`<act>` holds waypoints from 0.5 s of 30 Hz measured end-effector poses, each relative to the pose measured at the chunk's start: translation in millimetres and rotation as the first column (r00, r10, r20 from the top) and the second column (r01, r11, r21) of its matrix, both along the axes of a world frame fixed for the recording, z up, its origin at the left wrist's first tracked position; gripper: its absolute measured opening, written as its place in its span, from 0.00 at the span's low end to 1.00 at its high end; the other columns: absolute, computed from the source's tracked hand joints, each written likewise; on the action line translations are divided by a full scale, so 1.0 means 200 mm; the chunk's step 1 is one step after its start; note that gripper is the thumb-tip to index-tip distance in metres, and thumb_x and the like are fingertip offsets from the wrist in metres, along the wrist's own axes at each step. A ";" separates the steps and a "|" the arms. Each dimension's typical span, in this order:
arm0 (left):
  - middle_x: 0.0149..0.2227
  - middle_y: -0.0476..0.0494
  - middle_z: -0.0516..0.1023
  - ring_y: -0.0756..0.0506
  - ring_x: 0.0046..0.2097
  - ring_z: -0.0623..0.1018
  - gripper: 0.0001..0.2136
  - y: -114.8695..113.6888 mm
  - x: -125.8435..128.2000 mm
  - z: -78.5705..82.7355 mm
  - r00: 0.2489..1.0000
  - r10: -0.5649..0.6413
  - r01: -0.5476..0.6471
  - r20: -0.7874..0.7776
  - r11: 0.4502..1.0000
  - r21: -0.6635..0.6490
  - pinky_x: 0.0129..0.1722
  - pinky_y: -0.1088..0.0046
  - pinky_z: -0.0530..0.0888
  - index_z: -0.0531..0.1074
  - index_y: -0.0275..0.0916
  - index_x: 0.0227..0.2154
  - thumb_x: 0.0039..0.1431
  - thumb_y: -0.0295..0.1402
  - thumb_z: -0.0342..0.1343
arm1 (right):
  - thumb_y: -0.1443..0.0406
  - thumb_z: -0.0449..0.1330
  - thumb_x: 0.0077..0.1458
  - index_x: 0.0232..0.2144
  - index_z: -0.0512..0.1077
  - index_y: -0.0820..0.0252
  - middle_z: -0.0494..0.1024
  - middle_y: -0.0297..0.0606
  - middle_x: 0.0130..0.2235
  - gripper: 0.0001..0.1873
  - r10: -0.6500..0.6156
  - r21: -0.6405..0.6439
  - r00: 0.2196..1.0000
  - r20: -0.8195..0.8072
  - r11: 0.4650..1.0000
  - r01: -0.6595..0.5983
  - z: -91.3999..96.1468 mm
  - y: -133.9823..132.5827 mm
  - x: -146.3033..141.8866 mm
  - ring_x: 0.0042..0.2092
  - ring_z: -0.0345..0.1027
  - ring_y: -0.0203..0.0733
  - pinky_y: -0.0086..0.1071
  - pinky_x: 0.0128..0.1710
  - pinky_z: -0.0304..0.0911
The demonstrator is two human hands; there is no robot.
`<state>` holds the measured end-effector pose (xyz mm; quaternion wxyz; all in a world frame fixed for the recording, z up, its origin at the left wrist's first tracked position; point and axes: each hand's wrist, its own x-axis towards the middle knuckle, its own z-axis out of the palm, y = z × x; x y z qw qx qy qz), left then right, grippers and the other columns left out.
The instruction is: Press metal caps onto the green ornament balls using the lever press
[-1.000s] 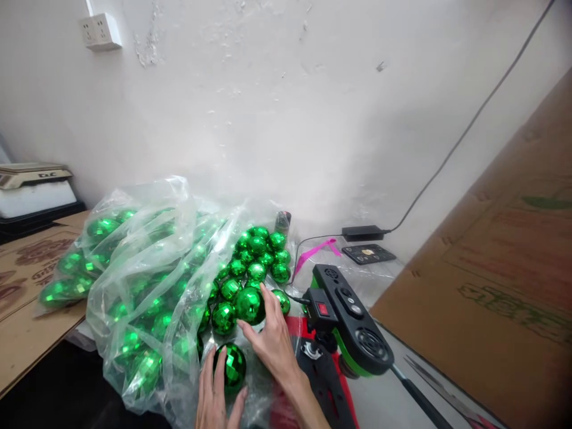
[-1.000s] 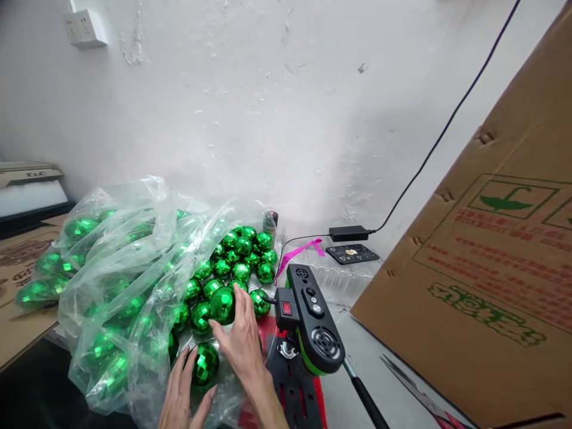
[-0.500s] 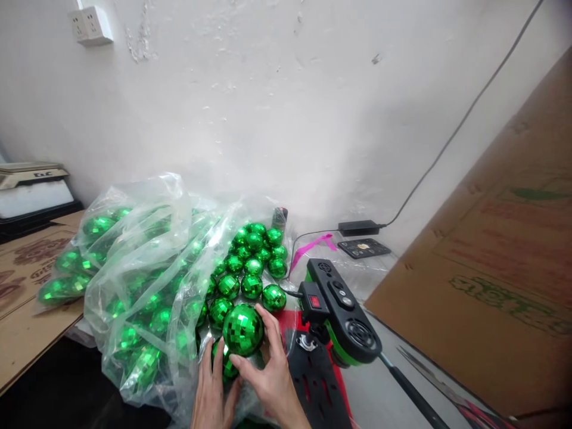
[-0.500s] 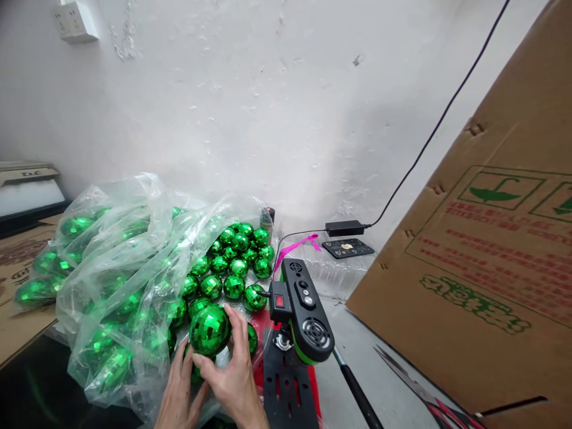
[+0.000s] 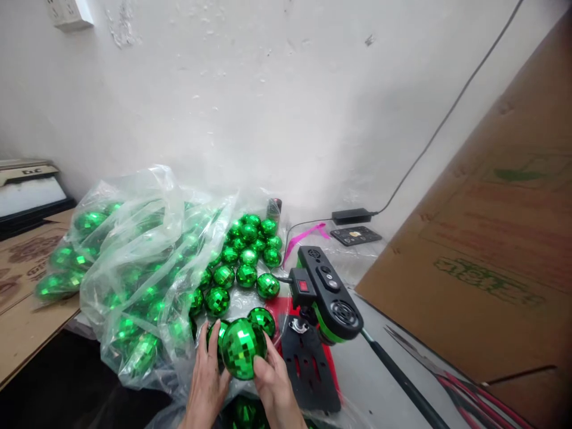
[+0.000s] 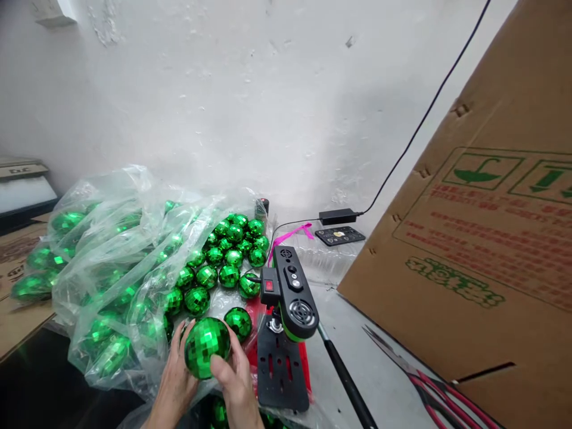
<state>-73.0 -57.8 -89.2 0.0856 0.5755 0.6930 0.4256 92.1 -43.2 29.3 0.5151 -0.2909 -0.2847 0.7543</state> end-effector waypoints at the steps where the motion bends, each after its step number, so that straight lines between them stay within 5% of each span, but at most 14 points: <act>1: 0.77 0.19 0.60 0.21 0.75 0.70 0.31 0.00 0.01 0.01 1.000 -0.002 0.002 -0.014 1.000 0.005 0.67 0.35 0.75 0.62 0.40 0.74 0.69 0.33 0.53 | 0.43 0.81 0.46 0.60 0.82 0.54 0.84 0.47 0.62 0.43 -0.002 -0.007 1.000 0.000 1.000 0.002 0.01 -0.01 0.00 0.70 0.72 0.62 0.52 0.73 0.64; 15: 0.75 0.22 0.64 0.23 0.75 0.70 0.31 0.01 -0.03 0.04 0.998 0.001 -0.001 -0.058 1.000 0.008 0.69 0.35 0.74 0.62 0.41 0.75 0.71 0.38 0.53 | 0.38 0.77 0.49 0.58 0.84 0.55 0.88 0.47 0.54 0.41 -0.017 0.019 1.000 -0.012 1.000 0.017 -0.01 -0.05 0.05 0.62 0.80 0.59 0.50 0.69 0.69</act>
